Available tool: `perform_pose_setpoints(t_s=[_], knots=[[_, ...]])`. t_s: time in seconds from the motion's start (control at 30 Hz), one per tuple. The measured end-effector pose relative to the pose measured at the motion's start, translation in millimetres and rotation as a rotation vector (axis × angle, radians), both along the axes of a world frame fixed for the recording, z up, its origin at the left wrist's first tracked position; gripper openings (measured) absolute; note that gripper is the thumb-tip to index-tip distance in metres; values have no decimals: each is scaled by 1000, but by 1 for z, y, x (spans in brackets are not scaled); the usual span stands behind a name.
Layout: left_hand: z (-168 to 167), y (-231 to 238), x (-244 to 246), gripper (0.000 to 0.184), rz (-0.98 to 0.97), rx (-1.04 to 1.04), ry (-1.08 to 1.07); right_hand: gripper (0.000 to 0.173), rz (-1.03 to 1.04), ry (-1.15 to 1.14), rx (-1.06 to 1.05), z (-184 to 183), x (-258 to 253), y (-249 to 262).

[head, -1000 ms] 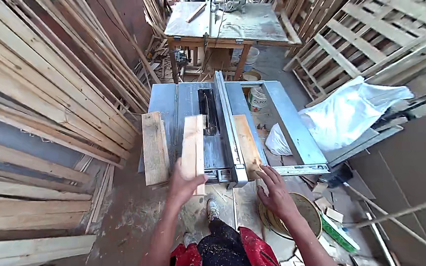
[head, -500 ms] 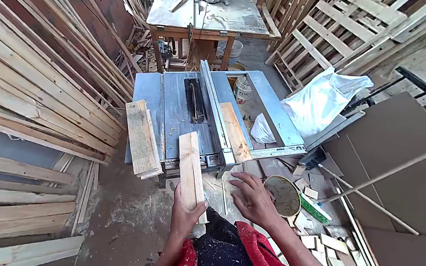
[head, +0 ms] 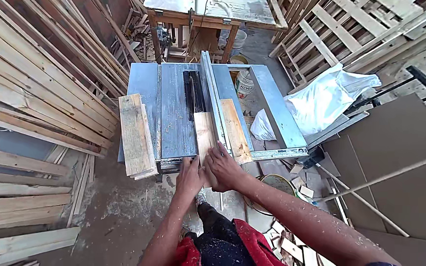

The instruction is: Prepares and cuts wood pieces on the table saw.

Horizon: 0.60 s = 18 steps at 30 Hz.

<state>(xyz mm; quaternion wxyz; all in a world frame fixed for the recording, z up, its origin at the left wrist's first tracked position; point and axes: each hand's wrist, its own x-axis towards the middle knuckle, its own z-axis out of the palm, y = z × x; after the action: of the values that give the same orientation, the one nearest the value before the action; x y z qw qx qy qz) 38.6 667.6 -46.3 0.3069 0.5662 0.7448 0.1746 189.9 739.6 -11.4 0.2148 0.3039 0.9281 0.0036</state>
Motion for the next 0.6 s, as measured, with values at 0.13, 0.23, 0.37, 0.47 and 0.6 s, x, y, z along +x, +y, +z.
perform_pose_setpoints(t_s=[0.13, 0.23, 0.37, 0.47, 0.6], knots=[[-29, -14, -24, 76, -235, 117, -18, 116, 11, 14, 0, 1, -2, 11], [-59, -27, -20, 68, -306, 220, 48, 114, 9, 56, 10, 0, 2, 16], [-62, -17, -19, 60, -292, 353, 149, 115, -32, 77, 7, 2, -1, 29], [-54, 0, -21, 68, -268, 368, 174, 116, -45, 82, 23, 5, -7, 46], [-32, 22, -26, 77, -270, 315, 202, 118, -65, 102, 62, 8, -13, 65]])
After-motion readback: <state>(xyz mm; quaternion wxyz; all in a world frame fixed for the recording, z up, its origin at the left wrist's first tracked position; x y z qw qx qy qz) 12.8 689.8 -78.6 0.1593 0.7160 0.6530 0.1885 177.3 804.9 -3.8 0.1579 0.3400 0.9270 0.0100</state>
